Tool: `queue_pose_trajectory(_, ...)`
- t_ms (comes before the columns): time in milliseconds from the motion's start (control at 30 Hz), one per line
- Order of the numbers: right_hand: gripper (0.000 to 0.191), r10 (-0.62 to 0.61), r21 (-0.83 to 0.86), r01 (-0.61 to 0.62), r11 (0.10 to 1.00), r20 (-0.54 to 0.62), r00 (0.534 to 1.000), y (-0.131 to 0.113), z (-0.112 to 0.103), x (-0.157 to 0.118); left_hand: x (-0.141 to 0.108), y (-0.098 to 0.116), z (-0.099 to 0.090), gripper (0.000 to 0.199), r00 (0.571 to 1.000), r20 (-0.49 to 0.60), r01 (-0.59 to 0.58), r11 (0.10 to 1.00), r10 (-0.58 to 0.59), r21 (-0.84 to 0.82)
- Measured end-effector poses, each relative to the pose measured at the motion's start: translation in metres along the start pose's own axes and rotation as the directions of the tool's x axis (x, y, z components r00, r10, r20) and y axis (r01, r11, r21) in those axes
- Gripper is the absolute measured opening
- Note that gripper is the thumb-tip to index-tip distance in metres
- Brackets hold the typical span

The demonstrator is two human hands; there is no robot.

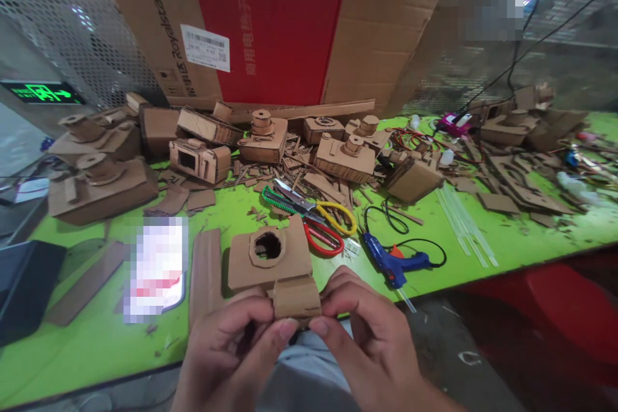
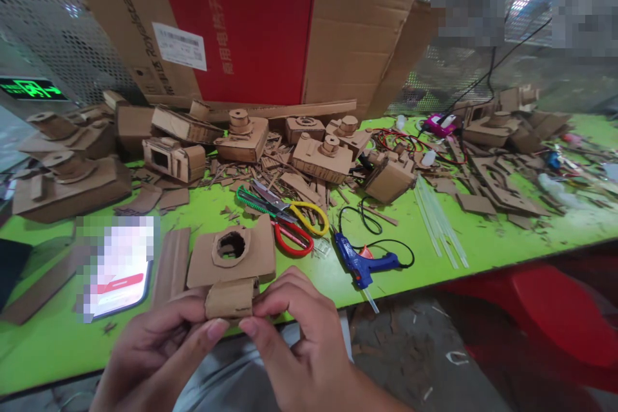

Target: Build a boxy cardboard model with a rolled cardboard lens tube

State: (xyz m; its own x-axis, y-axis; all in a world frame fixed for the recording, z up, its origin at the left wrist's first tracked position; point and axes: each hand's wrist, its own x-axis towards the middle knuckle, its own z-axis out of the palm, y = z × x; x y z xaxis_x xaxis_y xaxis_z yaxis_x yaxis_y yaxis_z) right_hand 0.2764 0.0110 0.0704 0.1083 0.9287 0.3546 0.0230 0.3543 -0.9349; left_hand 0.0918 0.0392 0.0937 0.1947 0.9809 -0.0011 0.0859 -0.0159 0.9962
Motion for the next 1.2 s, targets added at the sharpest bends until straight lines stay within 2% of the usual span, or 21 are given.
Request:
queue_pose_trajectory(133, 0.015, -0.069, -0.017, 0.069, 0.997, 0.021, 0.997, 0.002, -0.004, 0.003, 0.001, -0.006, 0.001, 0.015, 0.999, -0.039, -0.028, 0.999, 0.026, -0.046)
queue_pose_trajectory(200, 0.018, -0.103, -0.048, 0.106, 0.993, 0.049, 0.993, 0.004, -0.007, 0.005, -0.001, -0.009, -0.001, 0.019, 0.999, -0.04, -0.02, 1.0, 0.02, 0.0)
queue_pose_trajectory(300, 0.025, -0.094, -0.083, 0.098, 0.992, 0.059, 0.994, 0.006, -0.009, 0.003, -0.006, -0.016, -0.006, 0.025, 1.0, -0.003, -0.015, 0.996, 0.015, 0.093)
queue_pose_trajectory(400, 0.009, -0.056, -0.086, 0.061, 0.994, 0.064, 0.996, 0.007, -0.006, -0.001, -0.014, -0.026, -0.013, 0.027, 0.998, 0.054, -0.05, 0.983, 0.041, 0.176)
queue_pose_trajectory(500, 0.009, -0.074, -0.106, 0.079, 0.991, 0.05, 0.996, 0.007, -0.002, -0.003, -0.017, -0.031, -0.016, 0.03, 0.991, 0.106, -0.11, 0.967, 0.087, 0.23)
queue_pose_trajectory(567, 0.009, -0.07, -0.136, 0.08, 0.987, 0.073, 0.995, 0.008, -0.003, 0.0, -0.015, -0.029, -0.016, 0.028, 0.983, 0.095, -0.176, 0.944, 0.156, 0.28)
queue_pose_trajectory(667, 0.01, -0.068, -0.209, 0.091, 0.974, 0.117, 0.991, 0.011, -0.009, 0.006, -0.007, -0.023, -0.018, 0.019, 0.942, 0.053, -0.324, 0.853, 0.332, 0.409)
queue_pose_trajectory(733, 0.019, -0.118, -0.297, 0.144, 0.944, 0.101, 0.988, 0.012, -0.013, 0.011, -0.001, -0.02, -0.022, 0.015, 0.899, 0.055, -0.399, 0.761, 0.435, 0.511)
queue_pose_trajectory(800, 0.037, -0.168, -0.394, 0.203, 0.896, 0.122, 0.978, 0.014, -0.015, 0.014, 0.004, -0.02, -0.027, 0.015, 0.866, 0.096, -0.446, 0.67, 0.491, 0.594)
queue_pose_trajectory(900, 0.06, -0.163, -0.452, 0.277, 0.848, 0.275, 0.948, 0.018, -0.011, 0.018, 0.008, -0.024, -0.031, 0.013, 0.842, 0.191, -0.492, 0.574, 0.505, 0.654)
queue_pose_trajectory(967, 0.065, -0.145, -0.447, 0.295, 0.844, 0.34, 0.929, 0.023, -0.005, 0.022, 0.01, -0.028, -0.032, 0.011, 0.833, 0.235, -0.516, 0.552, 0.5, 0.655)
queue_pose_trajectory(1033, 0.063, -0.141, -0.437, 0.286, 0.853, 0.334, 0.932, 0.028, 0.001, 0.028, 0.013, -0.029, -0.033, 0.015, 0.827, 0.244, -0.529, 0.555, 0.506, 0.642)
queue_pose_trajectory(1200, 0.047, -0.077, -0.428, 0.183, 0.885, 0.254, 0.964, 0.042, 0.012, 0.046, 0.026, -0.033, -0.042, 0.034, 0.815, 0.077, -0.468, 0.574, 0.575, 0.672)
